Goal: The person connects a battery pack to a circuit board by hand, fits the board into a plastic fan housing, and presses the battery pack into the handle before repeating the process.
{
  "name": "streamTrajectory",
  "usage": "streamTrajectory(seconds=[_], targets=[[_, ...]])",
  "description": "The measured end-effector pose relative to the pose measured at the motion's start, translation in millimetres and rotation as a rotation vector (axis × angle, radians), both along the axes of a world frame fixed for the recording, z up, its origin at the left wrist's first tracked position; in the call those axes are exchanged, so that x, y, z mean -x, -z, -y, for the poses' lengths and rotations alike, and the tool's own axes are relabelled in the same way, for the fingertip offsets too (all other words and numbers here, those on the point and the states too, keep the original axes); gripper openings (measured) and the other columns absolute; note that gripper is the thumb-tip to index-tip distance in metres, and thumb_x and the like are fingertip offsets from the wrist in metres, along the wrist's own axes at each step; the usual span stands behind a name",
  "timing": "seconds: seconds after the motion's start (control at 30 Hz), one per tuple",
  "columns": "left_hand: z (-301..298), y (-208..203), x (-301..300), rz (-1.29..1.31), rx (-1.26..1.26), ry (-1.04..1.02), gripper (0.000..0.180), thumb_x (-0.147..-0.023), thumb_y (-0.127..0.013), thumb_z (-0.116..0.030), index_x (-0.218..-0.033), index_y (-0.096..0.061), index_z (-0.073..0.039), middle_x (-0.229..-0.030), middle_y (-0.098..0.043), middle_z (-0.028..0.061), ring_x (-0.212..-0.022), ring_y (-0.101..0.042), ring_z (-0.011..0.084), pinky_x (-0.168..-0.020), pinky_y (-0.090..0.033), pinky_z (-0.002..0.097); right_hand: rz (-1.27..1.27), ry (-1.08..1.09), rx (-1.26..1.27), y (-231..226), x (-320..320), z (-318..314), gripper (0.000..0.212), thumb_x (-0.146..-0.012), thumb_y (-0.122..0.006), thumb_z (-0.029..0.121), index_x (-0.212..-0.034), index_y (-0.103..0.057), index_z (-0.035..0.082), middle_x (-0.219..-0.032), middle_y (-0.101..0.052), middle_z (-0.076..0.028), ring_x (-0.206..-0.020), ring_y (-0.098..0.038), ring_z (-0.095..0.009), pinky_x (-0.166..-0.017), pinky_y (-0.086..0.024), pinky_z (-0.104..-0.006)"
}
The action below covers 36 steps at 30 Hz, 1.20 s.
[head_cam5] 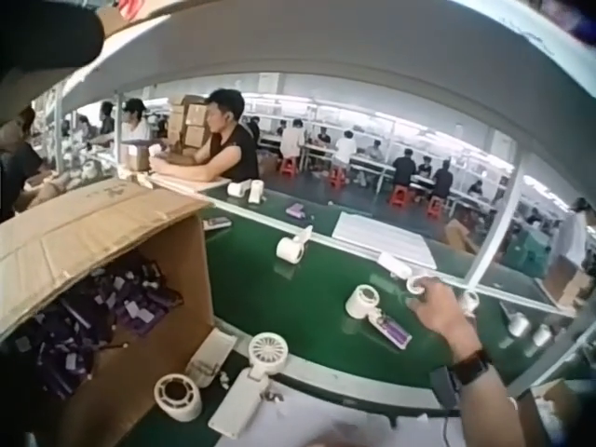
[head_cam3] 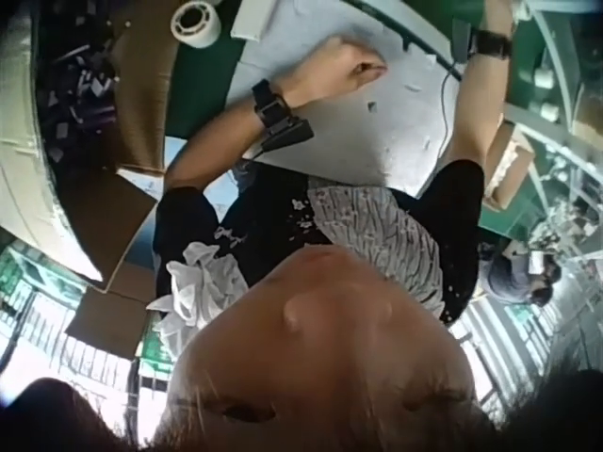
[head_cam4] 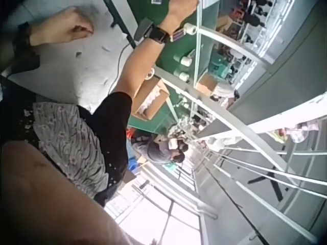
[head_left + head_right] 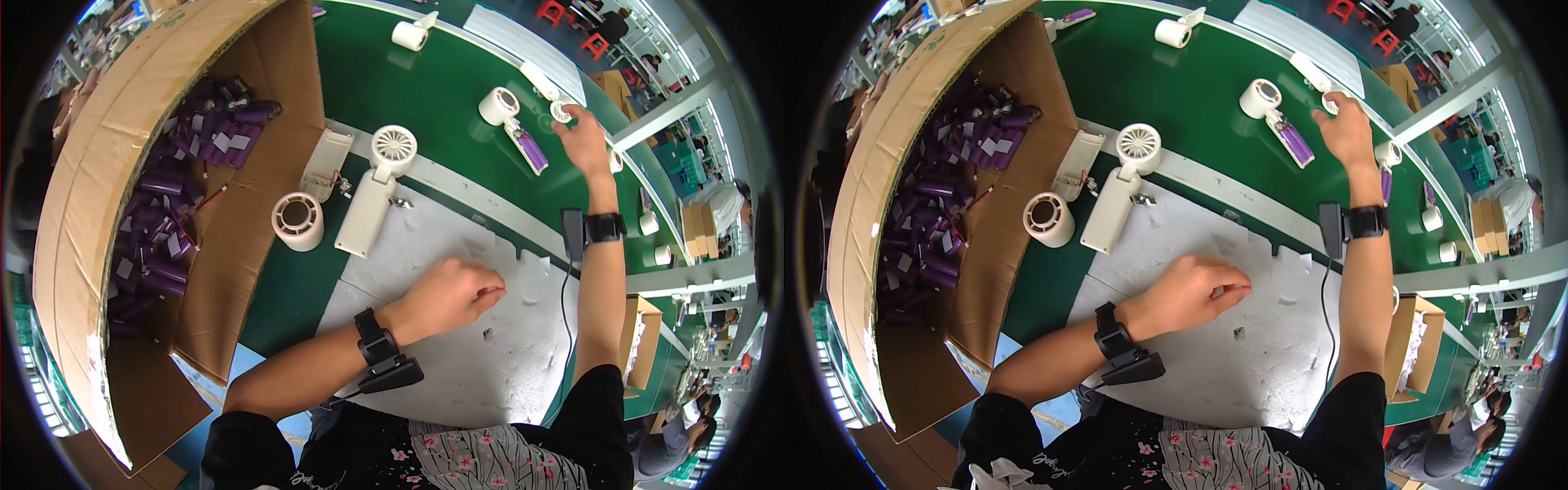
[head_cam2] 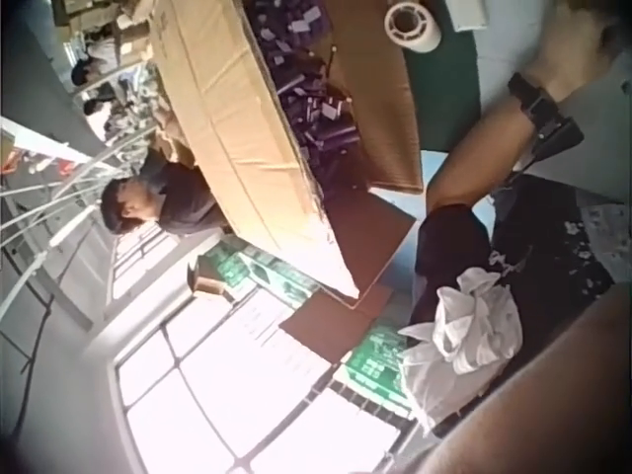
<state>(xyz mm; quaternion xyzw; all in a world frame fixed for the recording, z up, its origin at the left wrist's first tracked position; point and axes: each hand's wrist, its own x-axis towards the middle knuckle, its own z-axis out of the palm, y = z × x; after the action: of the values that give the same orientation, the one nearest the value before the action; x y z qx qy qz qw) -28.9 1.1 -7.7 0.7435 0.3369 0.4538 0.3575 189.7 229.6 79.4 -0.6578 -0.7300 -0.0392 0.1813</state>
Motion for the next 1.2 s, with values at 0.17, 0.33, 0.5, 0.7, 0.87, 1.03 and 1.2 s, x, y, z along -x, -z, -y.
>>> streamTrajectory(seconds=[0.17, 0.33, 0.5, 0.7, 0.87, 1.03, 1.2], targets=[[-3.5, -3.3, 7.3, -0.139, 0.066, 0.008, 0.032, -0.085, -0.068, -0.019, -0.059, -0.058, -0.003, -0.055, -0.056, 0.0122, -0.054, -0.057, 0.0312, -0.052, -0.047, 0.0394, 0.099, -0.035, -0.034, 35.1, -36.5, -107.7, 0.056, -0.077, -0.073, 0.022, -0.128, -0.055, 0.007, -0.122, -0.060, -0.020, -0.107, -0.061, -0.035, -0.094, -0.046, -0.0406], [-5.9, -1.9, 5.0, -0.105, 0.076, -0.002, 0.042, -0.086, -0.066, -0.022, -0.052, -0.053, -0.002, -0.054, -0.055, 0.0133, -0.052, -0.056, 0.0330, -0.051, -0.046, 0.0418, 0.175, -0.063, -0.021, 60.1, -81.0, -184.1, 0.065, -0.074, -0.073, 0.019, -0.133, -0.047, 0.005, -0.128, -0.056, -0.022, -0.116, -0.056, -0.037, -0.098, -0.045, -0.0415], [-6.0, 0.7, 6.1, -0.126, 0.098, 0.017, 0.038, -0.088, -0.061, -0.023, -0.056, -0.058, -0.003, -0.055, -0.056, 0.0150, -0.054, -0.057, 0.0352, -0.054, -0.047, 0.0447, 0.265, 0.047, 0.224, 63.9, -69.9, -201.6, 0.064, -0.072, -0.075, 0.021, -0.129, -0.051, 0.003, -0.119, -0.062, -0.022, -0.111, -0.059, -0.038, -0.097, -0.046, -0.0424], [-6.6, 4.4, 2.4, -0.130, 0.064, 0.006, 0.040, -0.089, -0.061, -0.022, -0.055, -0.056, -0.002, -0.055, -0.058, 0.0119, -0.054, -0.058, 0.0326, -0.054, -0.048, 0.0429, 0.337, 0.227, 0.205, 36.4, -36.0, -190.2, 0.057, -0.073, -0.072, 0.035, -0.119, -0.060, 0.003, -0.113, -0.064, -0.024, -0.107, -0.061, -0.038, -0.092, -0.048, -0.0437], [-8.5, 3.2, 2.7, -0.141, 0.059, 0.028, 0.038, -0.088, -0.061, -0.022, -0.055, -0.057, -0.002, -0.055, -0.058, 0.0119, -0.055, -0.059, 0.0323, -0.054, -0.047, 0.0428, 0.174, -0.046, -0.167, -16.5, 42.6, -187.3, 0.048, -0.074, -0.070, 0.036, -0.106, -0.063, 0.001, -0.100, -0.066, -0.026, -0.098, -0.064, -0.040, -0.085, -0.049, -0.0454], [-7.2, 5.7, 4.4, -0.122, 0.048, 0.015, 0.037, -0.087, -0.062, -0.021, -0.056, -0.057, -0.002, -0.056, -0.058, 0.0118, -0.056, -0.059, 0.0324, -0.055, -0.047, 0.0432, 0.094, -0.424, -0.262, -17.8, 127.9, -183.2, 0.042, -0.073, -0.069, 0.029, -0.103, -0.066, 0.000, -0.088, -0.068, -0.023, -0.088, -0.067, -0.037, -0.078, -0.052, -0.0451], [-5.6, 6.1, 1.2, -0.111, 0.065, 0.007, 0.035, -0.087, -0.062, -0.021, -0.058, -0.057, -0.002, -0.058, -0.059, 0.0119, -0.058, -0.060, 0.0330, -0.057, -0.048, 0.0442, 0.012, -0.401, 0.140, 6.6, 174.3, -189.6, 0.037, -0.073, -0.070, 0.026, -0.103, -0.066, 0.005, -0.083, -0.068, -0.016, -0.074, -0.068, -0.028, -0.065, -0.054, -0.0395]])
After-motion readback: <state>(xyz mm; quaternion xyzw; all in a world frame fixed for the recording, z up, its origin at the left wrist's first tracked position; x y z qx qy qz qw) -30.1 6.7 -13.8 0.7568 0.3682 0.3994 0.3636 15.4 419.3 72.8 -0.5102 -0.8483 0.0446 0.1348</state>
